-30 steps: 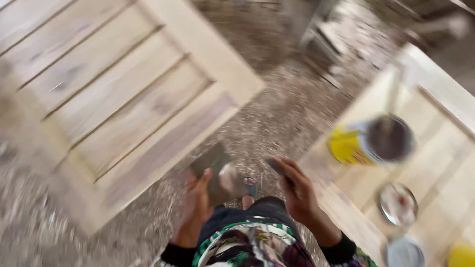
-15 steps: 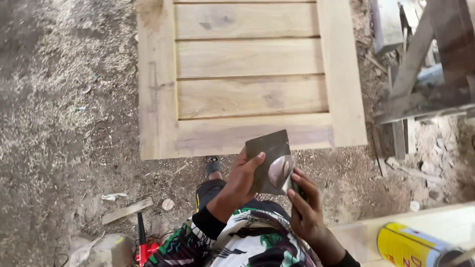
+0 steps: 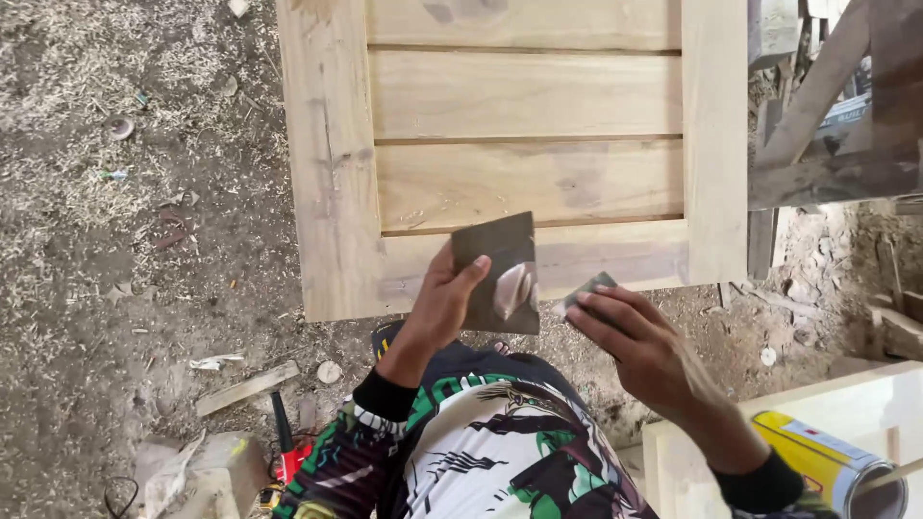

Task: Applying wood filler and sanding gaps on a wooden door.

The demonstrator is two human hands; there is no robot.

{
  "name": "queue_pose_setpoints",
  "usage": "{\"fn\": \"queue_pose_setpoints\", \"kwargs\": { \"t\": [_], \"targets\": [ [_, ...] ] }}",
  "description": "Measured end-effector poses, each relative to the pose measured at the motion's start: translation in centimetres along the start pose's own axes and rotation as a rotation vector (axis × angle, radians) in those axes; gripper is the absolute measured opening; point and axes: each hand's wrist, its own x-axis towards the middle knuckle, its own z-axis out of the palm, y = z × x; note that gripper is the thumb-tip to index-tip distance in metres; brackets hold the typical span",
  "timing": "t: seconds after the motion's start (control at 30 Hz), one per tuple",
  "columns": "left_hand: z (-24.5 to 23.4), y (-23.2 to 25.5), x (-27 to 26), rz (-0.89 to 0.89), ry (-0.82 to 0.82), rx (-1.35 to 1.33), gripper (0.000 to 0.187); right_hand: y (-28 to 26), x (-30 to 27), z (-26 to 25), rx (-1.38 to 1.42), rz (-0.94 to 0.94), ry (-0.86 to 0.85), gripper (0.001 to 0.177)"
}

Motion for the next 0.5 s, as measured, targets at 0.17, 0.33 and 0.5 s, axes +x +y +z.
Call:
{"fn": "queue_pose_setpoints", "kwargs": {
  "t": [0.17,0.33,0.5],
  "targets": [
    [0.6,0.7,1.8,-0.046,-0.165,0.128,0.032,-3.7,6.0,-3.0,-0.198,-0.243,-0.179,0.044],
    [1.3,0.4,2.2,0.049,-0.141,0.103,0.031,-4.9,7.9,-1.0,-0.252,-0.243,-0.281,0.038],
    [-2.4,0.4,2.3,0.194,0.006,0.056,0.028,-3.8,9.6,-0.4,-0.282,-0.353,-0.334,0.040]
  ]
}}
